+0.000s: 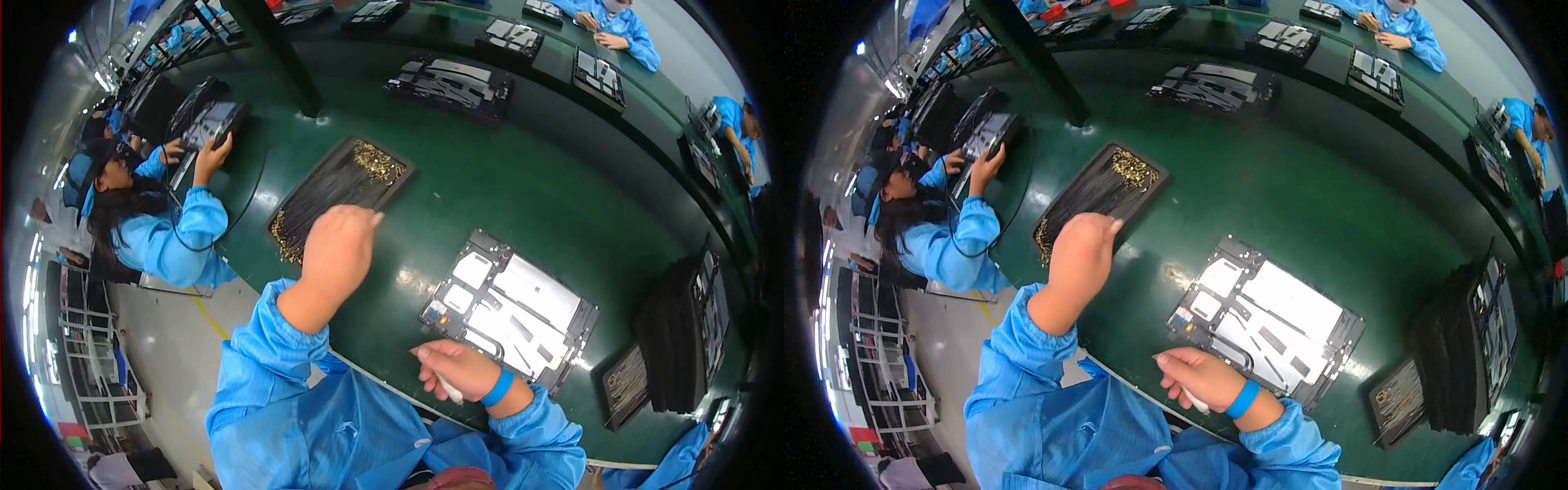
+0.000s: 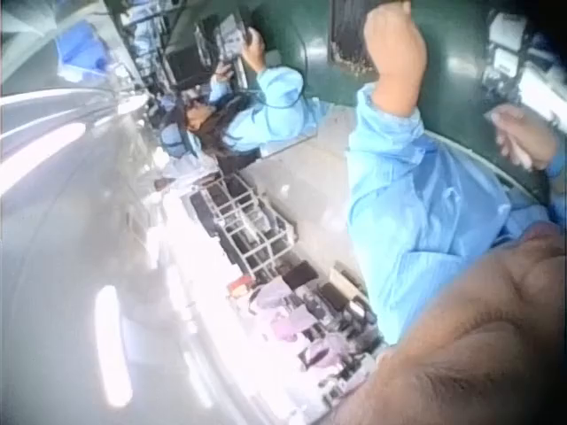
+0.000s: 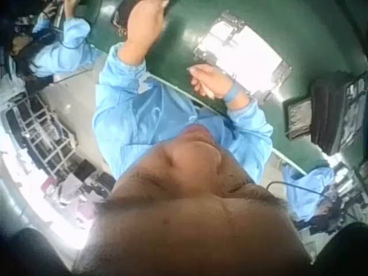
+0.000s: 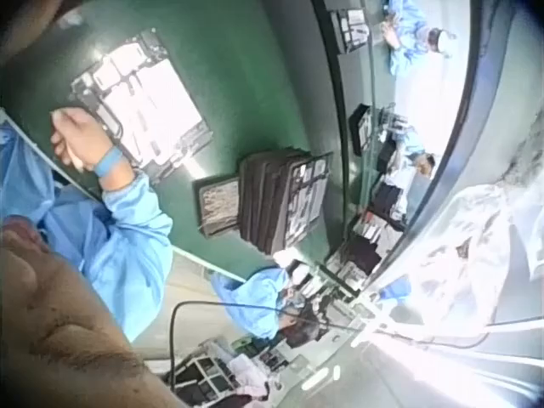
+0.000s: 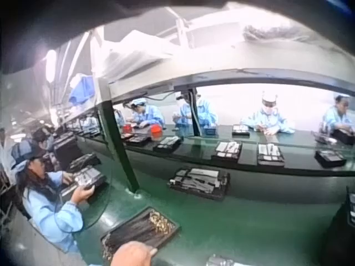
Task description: The person assembles internal components of a tablet device by placing a battery, flex cables, and internal boards into a tablet chassis, securing them with adhesive tape. The components are manipulated by hand and with a plastic spudger and tweezers.
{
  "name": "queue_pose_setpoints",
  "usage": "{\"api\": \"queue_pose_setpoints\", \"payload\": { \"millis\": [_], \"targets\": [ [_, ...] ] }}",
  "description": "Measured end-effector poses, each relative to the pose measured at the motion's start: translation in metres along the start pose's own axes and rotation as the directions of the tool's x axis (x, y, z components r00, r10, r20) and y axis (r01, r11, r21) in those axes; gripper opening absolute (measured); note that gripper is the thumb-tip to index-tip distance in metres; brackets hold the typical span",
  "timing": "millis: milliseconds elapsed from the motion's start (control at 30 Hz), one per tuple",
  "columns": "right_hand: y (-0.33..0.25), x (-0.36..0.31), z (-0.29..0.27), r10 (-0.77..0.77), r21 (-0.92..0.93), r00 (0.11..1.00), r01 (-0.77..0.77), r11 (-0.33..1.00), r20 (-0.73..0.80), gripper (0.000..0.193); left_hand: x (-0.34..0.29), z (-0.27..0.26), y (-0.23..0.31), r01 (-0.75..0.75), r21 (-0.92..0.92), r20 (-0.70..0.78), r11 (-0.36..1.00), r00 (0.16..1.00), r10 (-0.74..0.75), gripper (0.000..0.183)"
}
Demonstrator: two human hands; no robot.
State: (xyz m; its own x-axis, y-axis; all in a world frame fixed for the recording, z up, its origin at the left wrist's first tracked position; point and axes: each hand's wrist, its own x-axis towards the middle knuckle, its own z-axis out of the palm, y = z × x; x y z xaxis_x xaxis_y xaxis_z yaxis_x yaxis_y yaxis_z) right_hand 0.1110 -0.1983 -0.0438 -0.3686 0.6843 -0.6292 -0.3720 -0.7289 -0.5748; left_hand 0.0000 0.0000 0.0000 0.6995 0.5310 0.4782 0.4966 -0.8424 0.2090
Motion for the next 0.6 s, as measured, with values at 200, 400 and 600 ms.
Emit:
{"api": "queue_pose_setpoints", "payload": {
  "millis": [200, 400, 600],
  "targets": [
    [-0.024, -0.026, 0.013, -0.377, 0.005, 0.870, 0.399, 0.917, -0.319, 0.045, -0.023, -0.024, 0.037, -0.230, -0.124, -0.066, 0.965, 0.972, 0.224, 0.022],
    [-0.036, -0.049, 0.011, -0.478, -0.166, 0.717, 0.463, 0.871, -0.508, 0.038, -0.050, -0.026, 0.051, -0.318, -0.234, 0.011, 0.919, 0.944, 0.329, 0.026],
    [0.001, -0.053, 0.016, -0.321, -0.051, 0.805, 0.342, 0.938, -0.499, 0.032, -0.075, -0.010, 0.063, -0.308, -0.355, 0.136, 0.882, 0.917, 0.375, 0.025]
  ]
}}
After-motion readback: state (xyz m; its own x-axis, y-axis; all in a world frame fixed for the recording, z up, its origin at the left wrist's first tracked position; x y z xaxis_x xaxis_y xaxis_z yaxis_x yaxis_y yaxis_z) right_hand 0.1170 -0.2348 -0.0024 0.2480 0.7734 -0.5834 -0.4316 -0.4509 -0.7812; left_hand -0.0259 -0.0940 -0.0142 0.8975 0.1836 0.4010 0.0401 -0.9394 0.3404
